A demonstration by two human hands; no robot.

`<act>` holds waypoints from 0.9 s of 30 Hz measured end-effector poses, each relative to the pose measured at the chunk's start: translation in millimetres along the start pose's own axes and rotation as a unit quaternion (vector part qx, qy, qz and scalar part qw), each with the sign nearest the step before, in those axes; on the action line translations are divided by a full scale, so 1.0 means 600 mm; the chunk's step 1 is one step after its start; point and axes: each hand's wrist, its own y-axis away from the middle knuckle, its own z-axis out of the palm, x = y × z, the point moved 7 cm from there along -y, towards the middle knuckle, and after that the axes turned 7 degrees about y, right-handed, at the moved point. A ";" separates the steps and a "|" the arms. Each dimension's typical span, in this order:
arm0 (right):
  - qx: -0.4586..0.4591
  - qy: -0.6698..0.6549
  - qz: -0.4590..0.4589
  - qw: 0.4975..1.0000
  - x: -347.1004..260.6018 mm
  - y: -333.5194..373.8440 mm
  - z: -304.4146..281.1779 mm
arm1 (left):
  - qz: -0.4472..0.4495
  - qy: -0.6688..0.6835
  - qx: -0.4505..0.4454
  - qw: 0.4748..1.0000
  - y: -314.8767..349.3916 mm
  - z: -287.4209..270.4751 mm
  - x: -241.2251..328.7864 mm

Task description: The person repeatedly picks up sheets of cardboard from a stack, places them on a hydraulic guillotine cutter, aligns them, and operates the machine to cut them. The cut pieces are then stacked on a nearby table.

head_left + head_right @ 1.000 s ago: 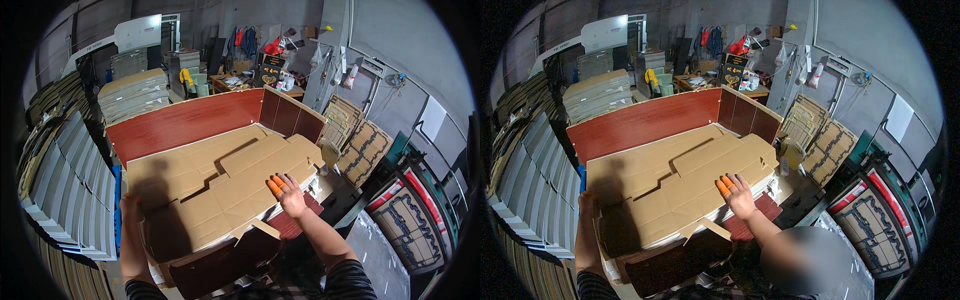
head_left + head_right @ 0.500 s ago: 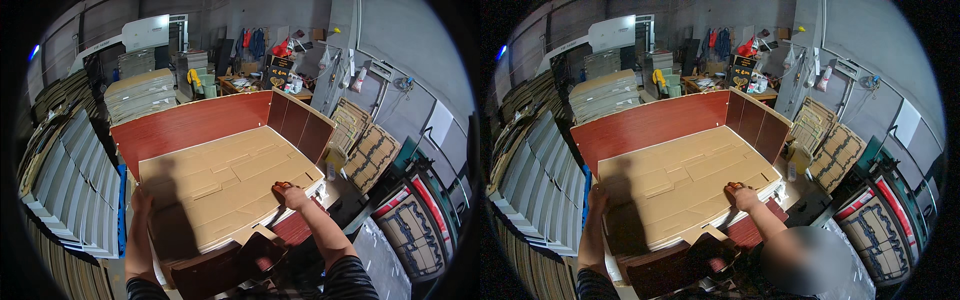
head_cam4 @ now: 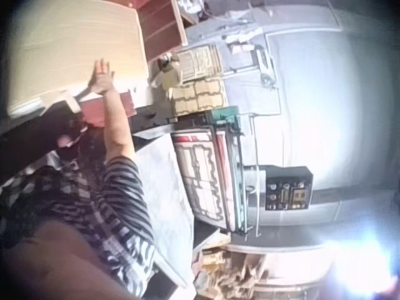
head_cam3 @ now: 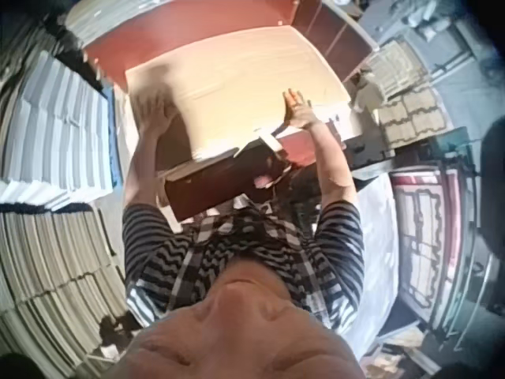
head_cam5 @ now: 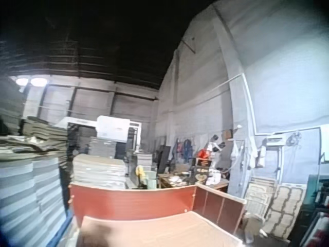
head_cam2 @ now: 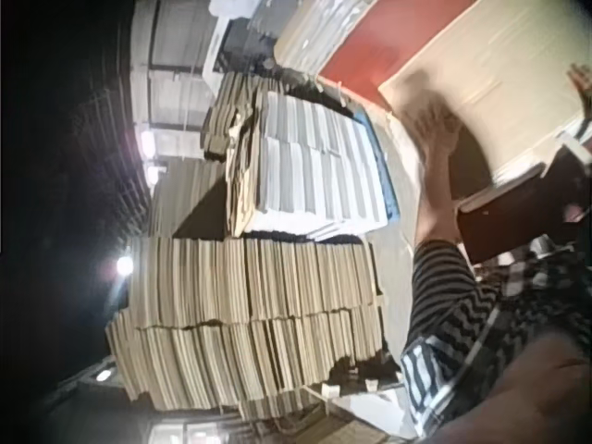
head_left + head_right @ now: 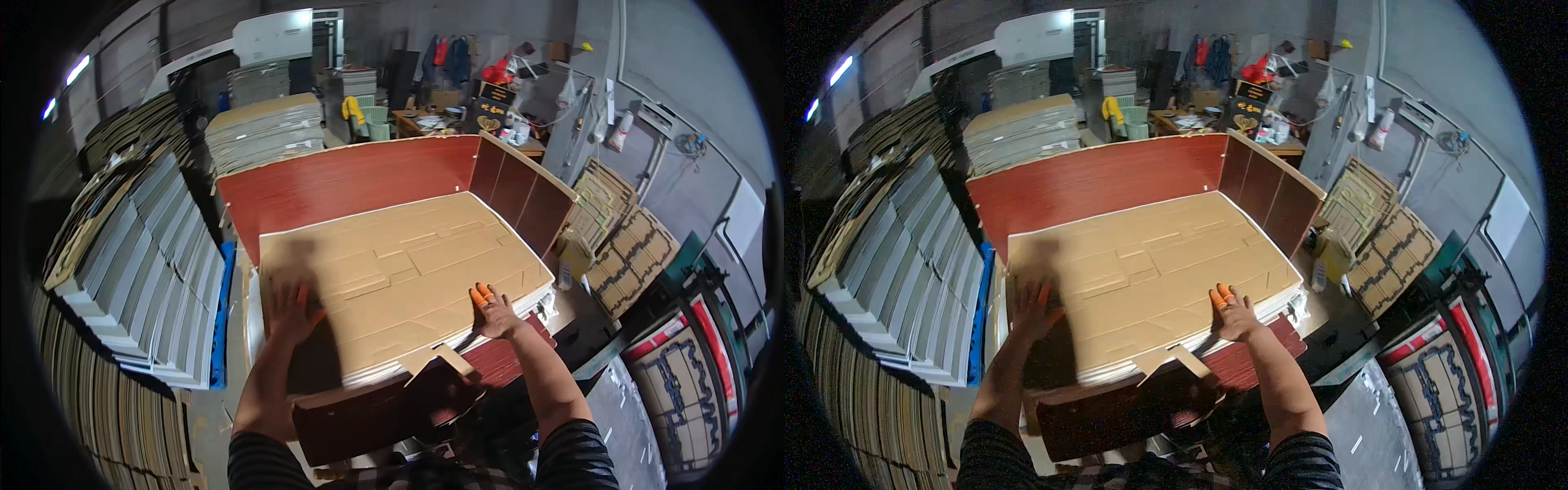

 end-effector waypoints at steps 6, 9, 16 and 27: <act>0.219 0.025 -0.064 0.973 -0.054 0.122 -0.080 | 0.026 0.051 0.040 0.998 0.016 -0.004 0.004; 0.233 0.036 -0.137 0.962 -0.138 0.212 -0.094 | 0.149 -0.021 0.060 0.987 0.057 -0.007 0.118; 0.149 -0.049 0.007 0.988 -0.181 0.301 -0.009 | 0.056 -0.008 -0.093 0.994 0.078 -0.012 0.175; 0.107 -0.593 0.069 0.795 -0.105 0.193 0.189 | -0.111 0.071 -0.083 0.988 0.051 -0.026 0.002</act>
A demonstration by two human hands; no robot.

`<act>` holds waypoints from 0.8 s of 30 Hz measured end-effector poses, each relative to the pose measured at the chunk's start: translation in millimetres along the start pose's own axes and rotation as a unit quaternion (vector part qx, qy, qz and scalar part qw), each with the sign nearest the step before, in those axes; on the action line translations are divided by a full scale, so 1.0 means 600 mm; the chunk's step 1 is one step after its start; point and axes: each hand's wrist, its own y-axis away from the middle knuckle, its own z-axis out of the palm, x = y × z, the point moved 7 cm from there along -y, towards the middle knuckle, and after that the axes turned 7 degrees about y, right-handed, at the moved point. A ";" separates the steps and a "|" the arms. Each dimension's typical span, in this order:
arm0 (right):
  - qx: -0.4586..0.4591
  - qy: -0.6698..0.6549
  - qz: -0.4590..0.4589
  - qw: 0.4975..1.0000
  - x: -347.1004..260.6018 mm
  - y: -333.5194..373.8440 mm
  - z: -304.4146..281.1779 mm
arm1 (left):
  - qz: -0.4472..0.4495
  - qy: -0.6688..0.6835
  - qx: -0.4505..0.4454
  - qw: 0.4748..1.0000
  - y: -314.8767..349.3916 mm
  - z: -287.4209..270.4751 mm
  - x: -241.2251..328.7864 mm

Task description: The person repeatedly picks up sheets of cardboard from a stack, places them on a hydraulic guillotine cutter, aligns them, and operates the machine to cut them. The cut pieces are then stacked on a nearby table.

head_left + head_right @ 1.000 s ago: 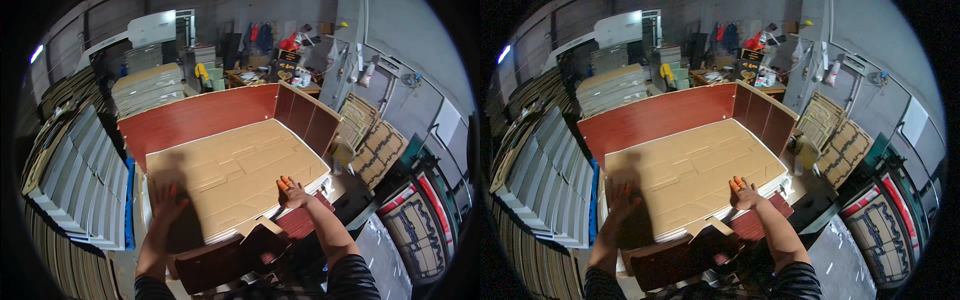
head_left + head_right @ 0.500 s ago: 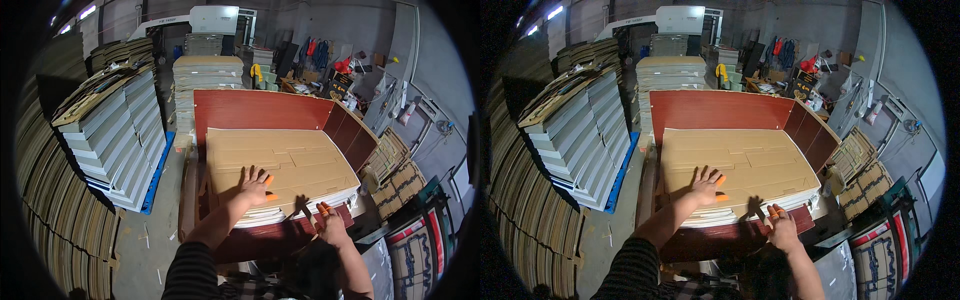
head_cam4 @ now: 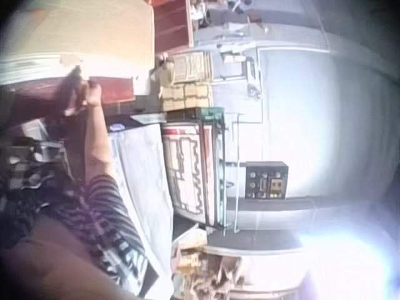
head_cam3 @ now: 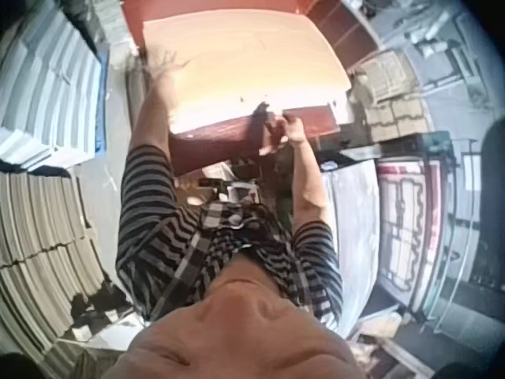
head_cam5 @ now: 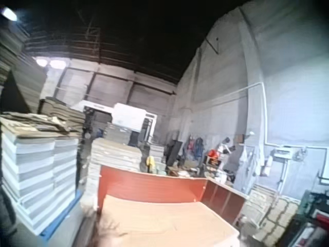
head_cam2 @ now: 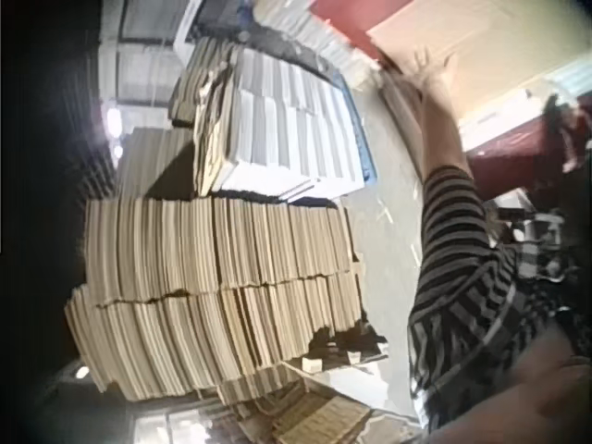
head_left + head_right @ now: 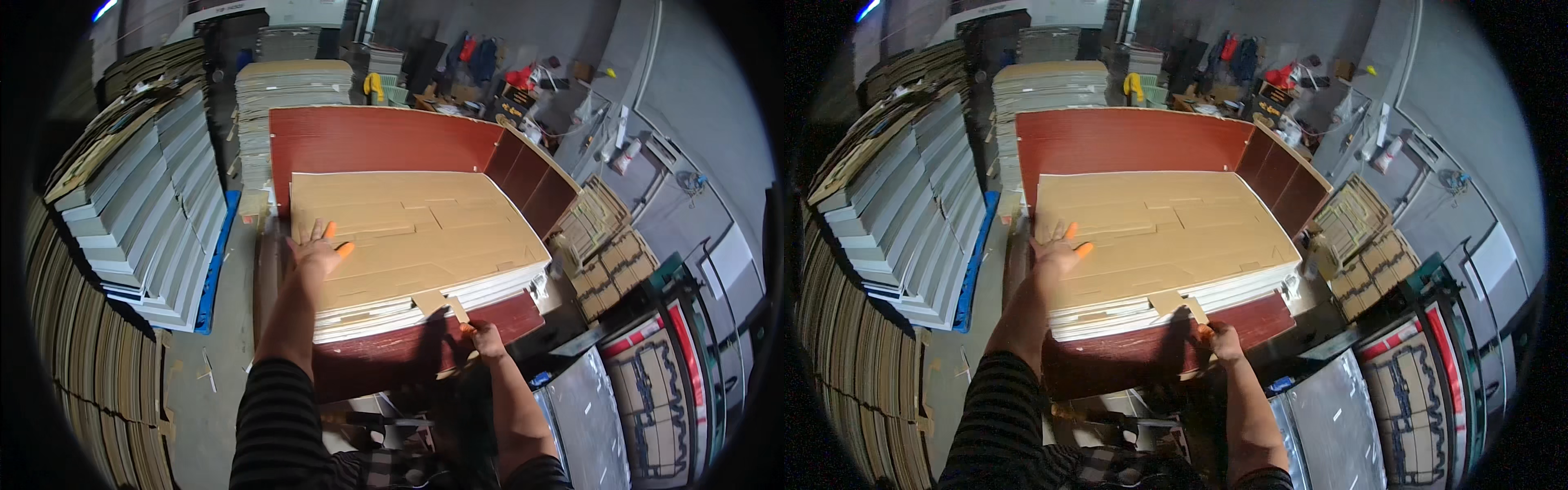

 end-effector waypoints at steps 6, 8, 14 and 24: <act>-0.057 -0.248 0.162 0.953 -0.068 0.046 0.007 | -0.037 -0.003 0.008 0.999 -0.011 0.006 -0.012; -0.039 -0.294 0.137 0.945 -0.069 0.047 -0.001 | -0.022 0.018 0.037 0.999 -0.007 -0.003 0.006; -0.005 -0.313 0.080 0.946 -0.101 0.029 -0.020 | 0.017 0.021 0.097 0.995 -0.021 0.009 -0.004; 0.006 -0.190 0.140 0.972 -0.107 -0.031 -0.089 | 0.016 0.013 0.060 0.998 -0.017 0.011 -0.006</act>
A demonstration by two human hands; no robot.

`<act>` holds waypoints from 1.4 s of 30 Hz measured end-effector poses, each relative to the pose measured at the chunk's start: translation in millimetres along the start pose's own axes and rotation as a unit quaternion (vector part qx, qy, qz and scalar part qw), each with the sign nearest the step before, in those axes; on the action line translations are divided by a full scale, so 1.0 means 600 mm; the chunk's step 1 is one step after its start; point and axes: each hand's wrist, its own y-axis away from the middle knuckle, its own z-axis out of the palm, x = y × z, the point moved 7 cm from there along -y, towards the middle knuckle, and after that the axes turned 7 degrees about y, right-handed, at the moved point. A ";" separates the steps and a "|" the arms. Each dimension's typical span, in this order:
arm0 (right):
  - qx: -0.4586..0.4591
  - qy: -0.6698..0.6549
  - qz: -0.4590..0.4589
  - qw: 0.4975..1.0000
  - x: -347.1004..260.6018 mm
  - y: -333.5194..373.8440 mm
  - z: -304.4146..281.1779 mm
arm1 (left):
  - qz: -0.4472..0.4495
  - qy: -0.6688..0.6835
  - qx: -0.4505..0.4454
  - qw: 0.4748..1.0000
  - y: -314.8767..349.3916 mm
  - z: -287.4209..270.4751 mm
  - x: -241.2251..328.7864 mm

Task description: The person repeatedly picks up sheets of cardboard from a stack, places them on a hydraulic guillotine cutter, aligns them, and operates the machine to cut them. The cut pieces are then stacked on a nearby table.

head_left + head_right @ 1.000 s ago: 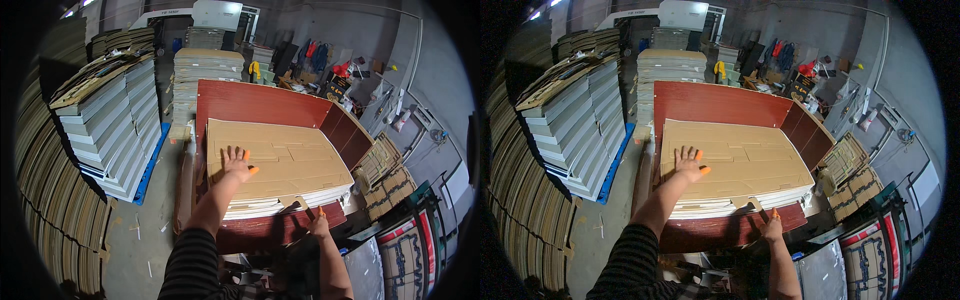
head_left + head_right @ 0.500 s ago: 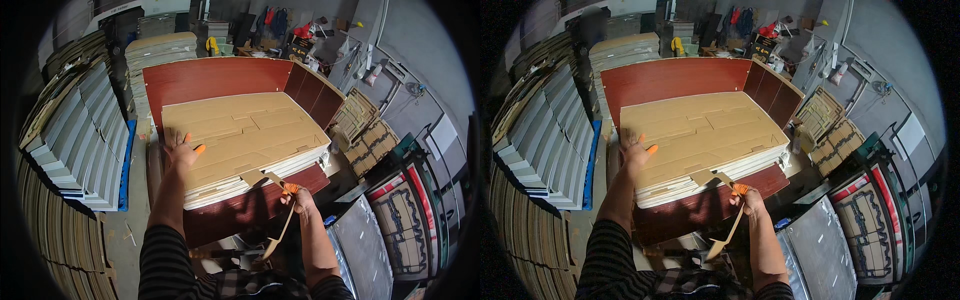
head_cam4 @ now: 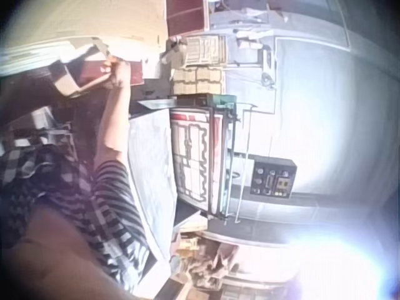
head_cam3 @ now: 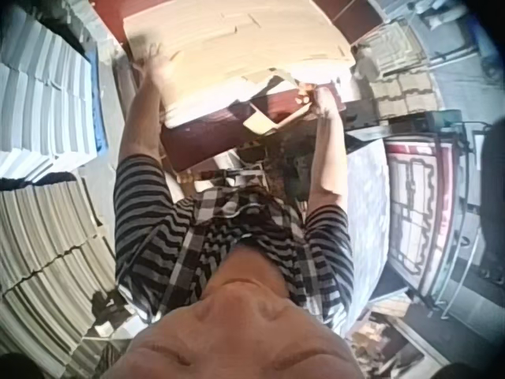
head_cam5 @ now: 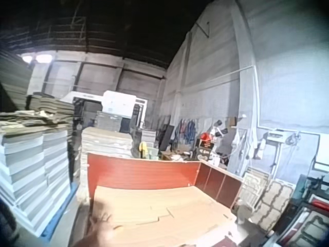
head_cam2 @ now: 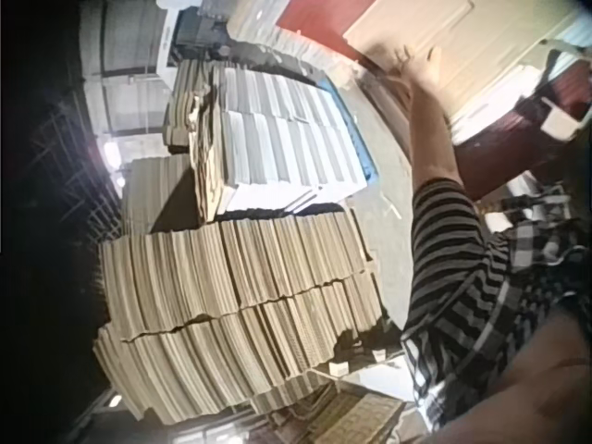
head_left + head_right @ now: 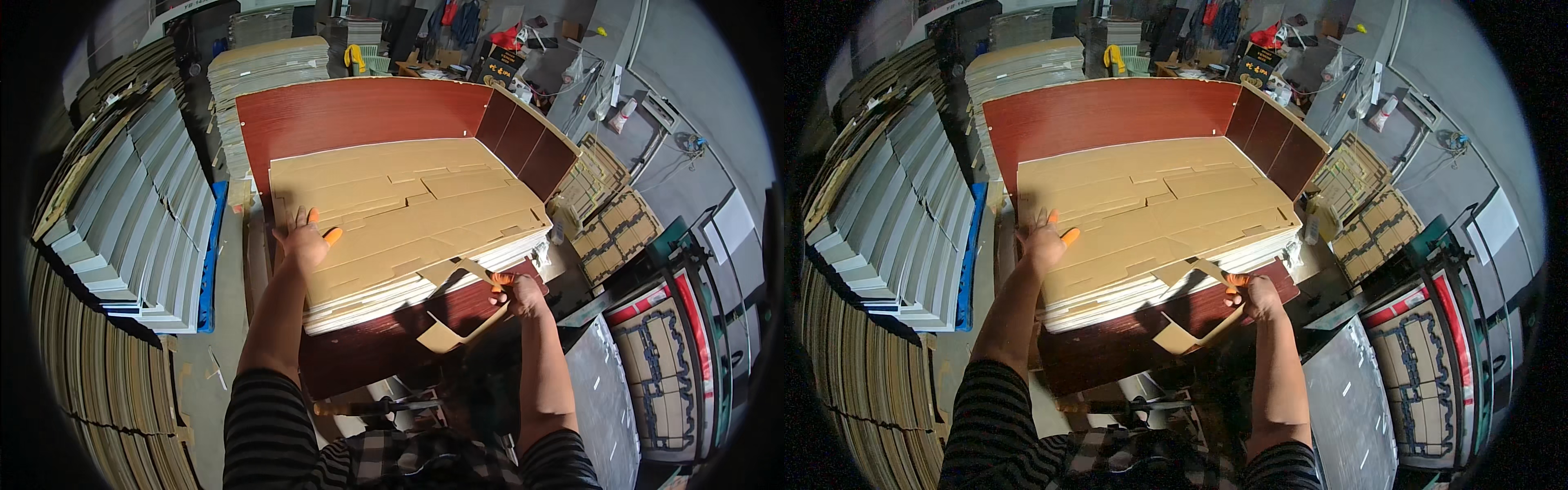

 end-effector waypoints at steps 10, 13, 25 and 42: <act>-0.054 -0.065 -0.036 0.996 -0.024 -0.005 0.002 | -0.007 0.020 -0.011 1.000 0.003 -0.004 0.002; 0.002 -0.047 -0.026 0.999 -0.044 -0.013 -0.030 | -0.005 0.007 -0.013 1.000 0.007 -0.006 0.008; 0.083 -0.046 0.033 0.995 -0.028 0.050 -0.247 | -0.013 0.005 -0.010 1.000 0.011 -0.012 0.013; 0.375 -0.175 -0.313 0.855 -0.157 0.391 -0.434 | 0.001 0.014 -0.001 1.000 0.000 0.004 0.011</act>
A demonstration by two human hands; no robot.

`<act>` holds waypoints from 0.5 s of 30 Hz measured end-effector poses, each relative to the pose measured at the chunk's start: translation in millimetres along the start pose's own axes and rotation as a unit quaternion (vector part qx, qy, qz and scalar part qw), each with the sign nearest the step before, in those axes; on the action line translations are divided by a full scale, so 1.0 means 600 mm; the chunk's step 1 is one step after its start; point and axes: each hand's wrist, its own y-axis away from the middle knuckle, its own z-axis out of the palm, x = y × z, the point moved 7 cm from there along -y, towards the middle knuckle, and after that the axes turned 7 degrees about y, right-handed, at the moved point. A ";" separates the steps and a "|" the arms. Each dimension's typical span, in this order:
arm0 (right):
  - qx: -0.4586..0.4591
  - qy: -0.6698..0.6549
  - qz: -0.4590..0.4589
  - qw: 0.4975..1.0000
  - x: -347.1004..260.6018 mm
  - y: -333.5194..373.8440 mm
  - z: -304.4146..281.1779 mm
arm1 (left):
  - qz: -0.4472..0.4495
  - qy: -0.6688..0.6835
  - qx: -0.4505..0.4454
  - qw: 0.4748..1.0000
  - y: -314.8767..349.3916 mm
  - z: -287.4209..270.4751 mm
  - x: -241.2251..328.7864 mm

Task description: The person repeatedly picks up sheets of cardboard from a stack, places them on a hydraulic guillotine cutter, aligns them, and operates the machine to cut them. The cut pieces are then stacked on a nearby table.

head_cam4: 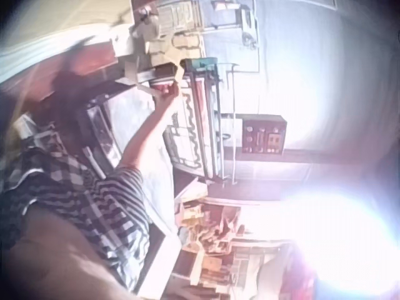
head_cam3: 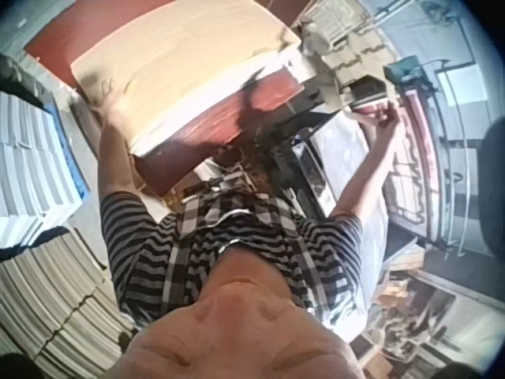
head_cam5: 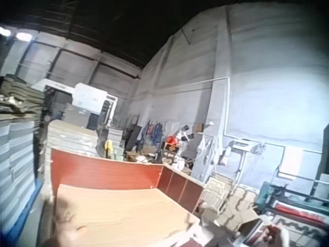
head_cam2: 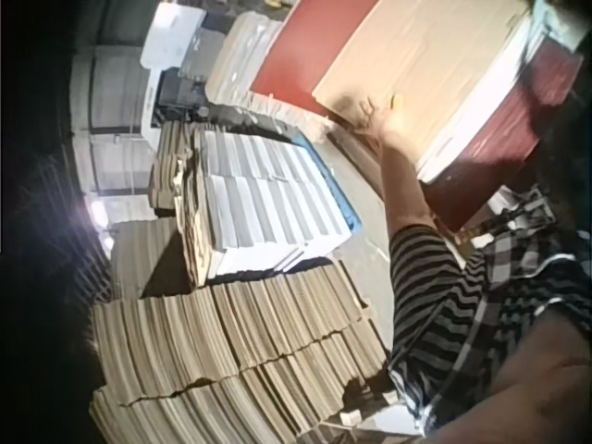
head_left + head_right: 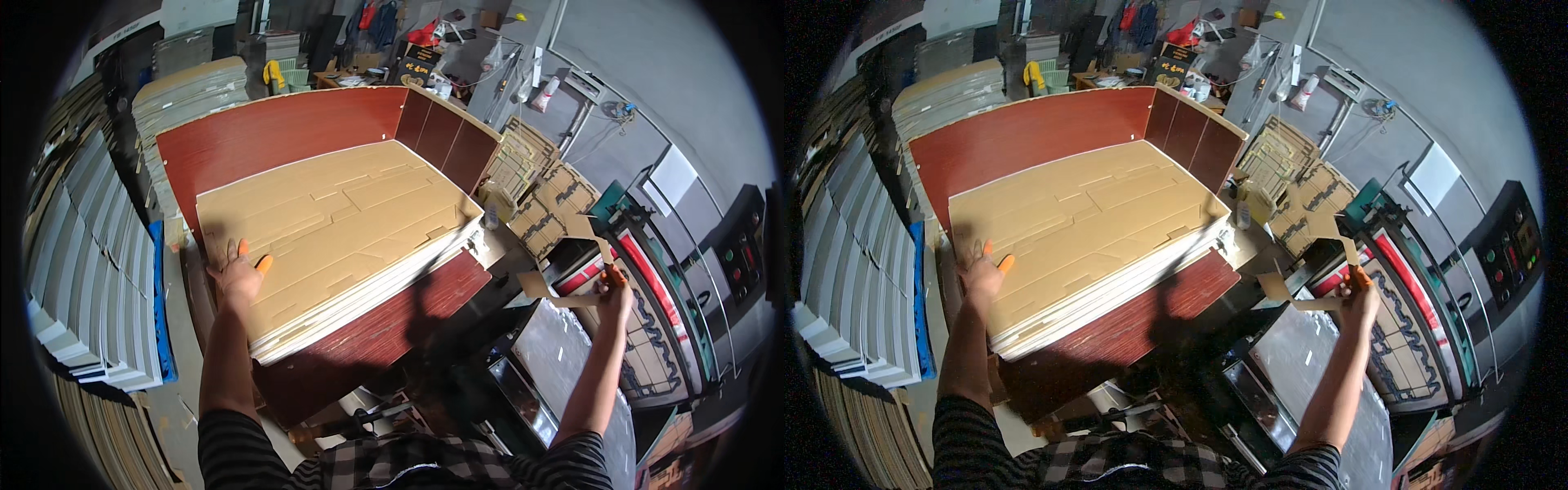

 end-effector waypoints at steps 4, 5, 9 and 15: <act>-0.007 -0.070 -0.049 0.996 0.039 0.084 0.089 | 0.024 0.049 0.009 0.998 -0.023 0.009 -0.014; -0.042 -0.069 -0.067 0.995 0.046 0.117 0.132 | 0.035 0.088 0.019 0.995 -0.053 0.025 -0.049; -0.155 -0.098 -0.048 0.982 0.061 0.266 0.274 | 0.077 0.190 0.188 0.960 -0.042 -0.027 -0.091; -0.365 -0.264 0.199 0.870 0.111 0.448 0.446 | 0.113 0.524 0.372 0.757 0.166 -0.034 -0.290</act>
